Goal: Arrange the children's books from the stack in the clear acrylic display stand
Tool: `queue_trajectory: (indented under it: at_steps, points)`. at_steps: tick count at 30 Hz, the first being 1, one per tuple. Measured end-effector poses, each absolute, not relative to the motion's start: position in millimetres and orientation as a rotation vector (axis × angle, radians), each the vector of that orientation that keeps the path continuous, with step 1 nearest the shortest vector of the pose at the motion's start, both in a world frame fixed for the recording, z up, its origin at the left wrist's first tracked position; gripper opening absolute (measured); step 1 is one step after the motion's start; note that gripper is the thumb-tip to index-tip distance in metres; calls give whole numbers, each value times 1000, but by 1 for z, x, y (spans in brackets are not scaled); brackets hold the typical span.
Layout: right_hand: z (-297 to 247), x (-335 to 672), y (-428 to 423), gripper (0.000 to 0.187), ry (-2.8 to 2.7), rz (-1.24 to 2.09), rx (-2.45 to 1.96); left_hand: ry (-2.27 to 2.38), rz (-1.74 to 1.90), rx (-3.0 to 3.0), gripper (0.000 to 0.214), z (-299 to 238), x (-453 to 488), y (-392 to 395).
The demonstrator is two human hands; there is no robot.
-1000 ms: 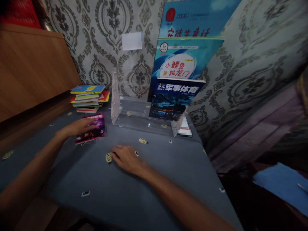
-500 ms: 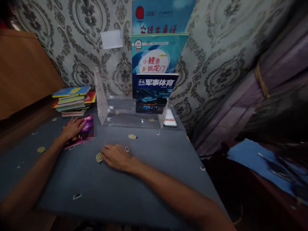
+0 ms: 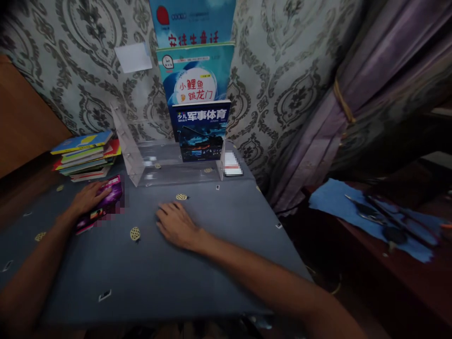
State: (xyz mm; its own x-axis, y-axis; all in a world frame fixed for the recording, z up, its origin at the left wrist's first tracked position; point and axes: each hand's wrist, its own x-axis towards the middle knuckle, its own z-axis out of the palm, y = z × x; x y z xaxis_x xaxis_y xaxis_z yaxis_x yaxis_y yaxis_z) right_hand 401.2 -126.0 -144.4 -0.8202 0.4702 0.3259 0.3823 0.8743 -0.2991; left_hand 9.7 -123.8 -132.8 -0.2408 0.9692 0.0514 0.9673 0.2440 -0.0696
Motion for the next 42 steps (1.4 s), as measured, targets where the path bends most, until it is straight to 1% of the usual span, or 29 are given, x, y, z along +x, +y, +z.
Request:
queue_trajectory:
  at_steps: [6, 12, 20, 27, 34, 39, 42]
  points:
    - [-147, 431, -122, 23, -2604, 365, -733, -2435, -75, -1922, 76, -140, 29, -148]
    - [-144, 442, -121, 20, -2588, 367, -743, -2375, -193, -1986, 75, -142, 58, -171]
    - [-147, 442, -121, 19, -2529, 414, -769, -2222, -293, -2131, 64, -148, 109, -187]
    - [-146, 441, -117, 24, -2378, 549, -870, -2215, -409, -2174, 58, -148, 183, -177]
    - [-145, 454, -91, 30, -2176, 638, -1061, -2107, -843, -2295, 48, -156, 245, -145]
    - [-147, 470, -76, 30, -2114, 562, -1142, -2012, -1275, -2385, 37, -158, 274, -120]
    - [-151, 478, -68, 31, -2087, 528, -1160, -1999, -1460, -2397, 34, -156, 279, -114]
